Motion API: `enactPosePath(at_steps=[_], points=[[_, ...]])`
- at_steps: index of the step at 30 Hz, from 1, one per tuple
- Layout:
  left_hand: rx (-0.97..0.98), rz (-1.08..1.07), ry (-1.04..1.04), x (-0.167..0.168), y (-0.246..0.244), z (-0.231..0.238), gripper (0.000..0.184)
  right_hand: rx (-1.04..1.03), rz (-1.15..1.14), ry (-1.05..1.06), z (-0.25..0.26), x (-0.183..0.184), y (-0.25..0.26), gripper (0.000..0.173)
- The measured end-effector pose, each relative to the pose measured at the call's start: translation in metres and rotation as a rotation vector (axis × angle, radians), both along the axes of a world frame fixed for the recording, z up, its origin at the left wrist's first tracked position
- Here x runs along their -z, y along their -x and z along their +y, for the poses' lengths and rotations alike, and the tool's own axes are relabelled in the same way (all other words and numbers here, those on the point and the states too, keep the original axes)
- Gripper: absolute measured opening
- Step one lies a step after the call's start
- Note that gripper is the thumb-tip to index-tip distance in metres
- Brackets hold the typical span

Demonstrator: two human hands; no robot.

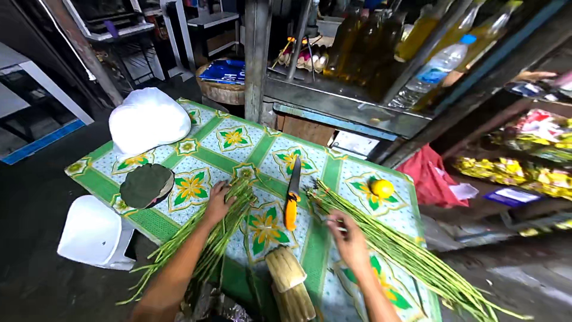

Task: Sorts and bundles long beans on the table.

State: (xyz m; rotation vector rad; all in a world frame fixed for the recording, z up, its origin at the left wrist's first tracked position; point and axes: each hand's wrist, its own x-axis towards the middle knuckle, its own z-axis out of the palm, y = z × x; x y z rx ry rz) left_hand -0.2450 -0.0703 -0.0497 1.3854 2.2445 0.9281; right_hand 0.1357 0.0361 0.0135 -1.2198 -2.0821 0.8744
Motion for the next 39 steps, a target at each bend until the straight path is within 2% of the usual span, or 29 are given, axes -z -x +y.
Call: enactPosePath(at_steps=[2,5,8,10,12,13,16,19,21,23,25,27,29,30,32,35,39], points=[[-0.038,-0.168,-0.147,-0.013,0.013,-0.012,0.037,-0.123,0.027,0.126,-0.024,0.009,0.065,0.030],[-0.078,-0.467,-0.217,-0.028,0.042,-0.026,0.037,-0.170,-0.071,0.336,-0.041,0.033,0.148,0.033],[-0.165,-0.855,-0.308,-0.042,0.068,-0.035,0.037,-0.079,-0.303,0.463,-0.051,0.053,0.209,0.055],[-0.210,-0.940,-0.355,-0.050,0.081,-0.039,0.036,-0.014,-0.457,0.469,-0.062,0.060,0.236,0.071],[-0.218,-0.990,-0.347,-0.056,0.092,-0.043,0.036,0.057,-0.538,0.438,-0.070,0.062,0.249,0.074],[-0.202,-1.002,-0.324,-0.060,0.097,-0.044,0.035,0.083,-0.513,0.442,-0.070,0.064,0.250,0.069],[-0.110,-1.037,-0.285,-0.075,0.112,-0.043,0.036,0.188,-0.264,0.493,-0.060,0.072,0.235,0.046],[0.053,-1.079,-0.352,-0.102,0.123,-0.036,0.046,0.303,-0.057,0.474,-0.052,0.079,0.216,0.037],[0.149,-1.051,-0.419,-0.125,0.128,-0.030,0.045,0.326,-0.027,0.460,-0.053,0.077,0.207,0.038],[0.195,-0.972,-0.475,-0.150,0.132,-0.026,0.042,0.324,-0.053,0.410,-0.060,0.073,0.202,0.055],[0.252,-0.881,-0.535,-0.180,0.132,-0.026,0.039,0.334,-0.032,0.303,-0.071,0.065,0.203,0.060],[0.364,-0.823,-0.596,-0.206,0.130,-0.027,0.038,0.313,0.086,0.242,-0.083,0.052,0.207,0.045],[0.488,-0.854,-0.601,-0.228,0.123,-0.027,0.039,0.260,0.233,0.253,-0.092,0.031,0.216,0.027],[0.548,-0.896,-0.590,-0.237,0.118,-0.025,0.039,0.221,0.314,0.270,-0.095,0.017,0.221,0.024],[0.641,-0.981,-0.578,-0.249,0.106,-0.019,0.040,0.144,0.462,0.301,-0.100,-0.019,0.232,0.024],[0.712,-1.115,-0.552,-0.258,0.085,-0.010,0.039,0.035,0.614,0.239,-0.111,-0.073,0.241,0.029],[0.808,-1.174,-0.511,-0.266,0.055,-0.011,0.040,-0.101,0.729,0.140,-0.121,-0.121,0.244,0.031]])
